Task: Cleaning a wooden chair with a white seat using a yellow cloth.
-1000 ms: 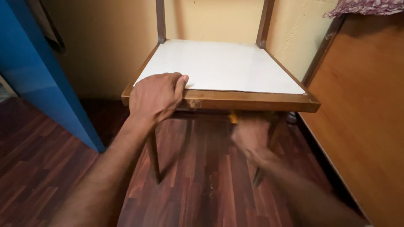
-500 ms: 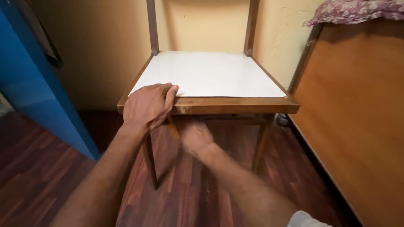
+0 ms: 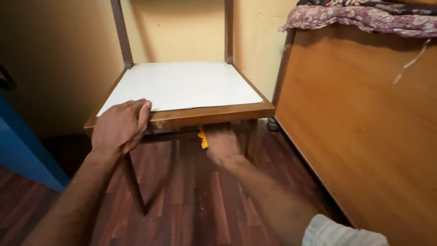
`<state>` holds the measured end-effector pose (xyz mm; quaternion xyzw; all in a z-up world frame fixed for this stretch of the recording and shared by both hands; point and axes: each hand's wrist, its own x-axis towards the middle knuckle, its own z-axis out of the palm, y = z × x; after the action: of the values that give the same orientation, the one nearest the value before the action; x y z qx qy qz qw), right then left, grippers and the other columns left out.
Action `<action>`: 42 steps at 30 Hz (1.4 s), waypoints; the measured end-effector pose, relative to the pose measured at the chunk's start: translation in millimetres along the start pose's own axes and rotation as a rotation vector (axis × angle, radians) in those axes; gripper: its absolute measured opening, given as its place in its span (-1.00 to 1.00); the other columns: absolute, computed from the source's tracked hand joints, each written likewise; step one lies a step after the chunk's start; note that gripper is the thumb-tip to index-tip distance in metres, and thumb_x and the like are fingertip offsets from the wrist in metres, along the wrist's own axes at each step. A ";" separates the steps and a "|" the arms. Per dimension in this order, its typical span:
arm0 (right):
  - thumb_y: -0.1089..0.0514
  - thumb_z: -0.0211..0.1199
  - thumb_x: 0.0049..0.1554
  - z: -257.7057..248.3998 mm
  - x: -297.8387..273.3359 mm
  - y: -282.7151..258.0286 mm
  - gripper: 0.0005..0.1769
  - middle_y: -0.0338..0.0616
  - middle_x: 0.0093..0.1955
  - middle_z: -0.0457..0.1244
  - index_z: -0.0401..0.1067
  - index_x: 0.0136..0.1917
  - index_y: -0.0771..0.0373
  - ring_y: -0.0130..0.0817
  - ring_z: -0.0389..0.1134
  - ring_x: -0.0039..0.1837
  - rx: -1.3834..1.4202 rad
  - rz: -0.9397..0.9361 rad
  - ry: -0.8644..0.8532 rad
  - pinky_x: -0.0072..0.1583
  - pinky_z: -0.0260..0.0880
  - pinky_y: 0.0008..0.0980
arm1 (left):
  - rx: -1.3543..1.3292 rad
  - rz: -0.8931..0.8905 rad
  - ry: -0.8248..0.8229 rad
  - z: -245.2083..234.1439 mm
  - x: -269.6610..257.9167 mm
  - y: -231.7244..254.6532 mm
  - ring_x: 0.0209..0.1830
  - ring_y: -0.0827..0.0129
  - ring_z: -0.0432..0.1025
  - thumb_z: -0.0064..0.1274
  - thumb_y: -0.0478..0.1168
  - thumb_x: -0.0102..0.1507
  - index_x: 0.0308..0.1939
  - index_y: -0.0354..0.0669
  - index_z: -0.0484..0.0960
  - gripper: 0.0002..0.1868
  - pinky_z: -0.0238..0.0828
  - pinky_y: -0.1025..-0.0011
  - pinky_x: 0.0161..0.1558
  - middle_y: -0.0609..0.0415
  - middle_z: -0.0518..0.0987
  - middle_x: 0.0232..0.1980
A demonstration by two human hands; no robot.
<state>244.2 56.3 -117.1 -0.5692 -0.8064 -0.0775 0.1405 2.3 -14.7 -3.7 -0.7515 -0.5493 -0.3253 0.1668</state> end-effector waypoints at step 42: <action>0.41 0.11 0.04 39.0 -47.5 132.5 -0.59 0.00 -0.03 0.28 0.42 0.18 0.31 -0.04 0.31 0.06 -0.009 -0.004 0.622 0.06 0.37 -0.07 | 0.141 -0.124 -0.010 12.4 -4.5 -0.5 -0.21 -0.04 0.57 -0.31 0.12 0.52 0.00 0.04 0.77 -0.49 0.50 0.05 -0.15 -0.08 0.70 -0.14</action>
<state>378.1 70.0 -173.7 -0.5171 -0.7255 -0.2521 0.3779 4.9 -10.2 -15.9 -0.7039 -0.6173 -0.2917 0.1961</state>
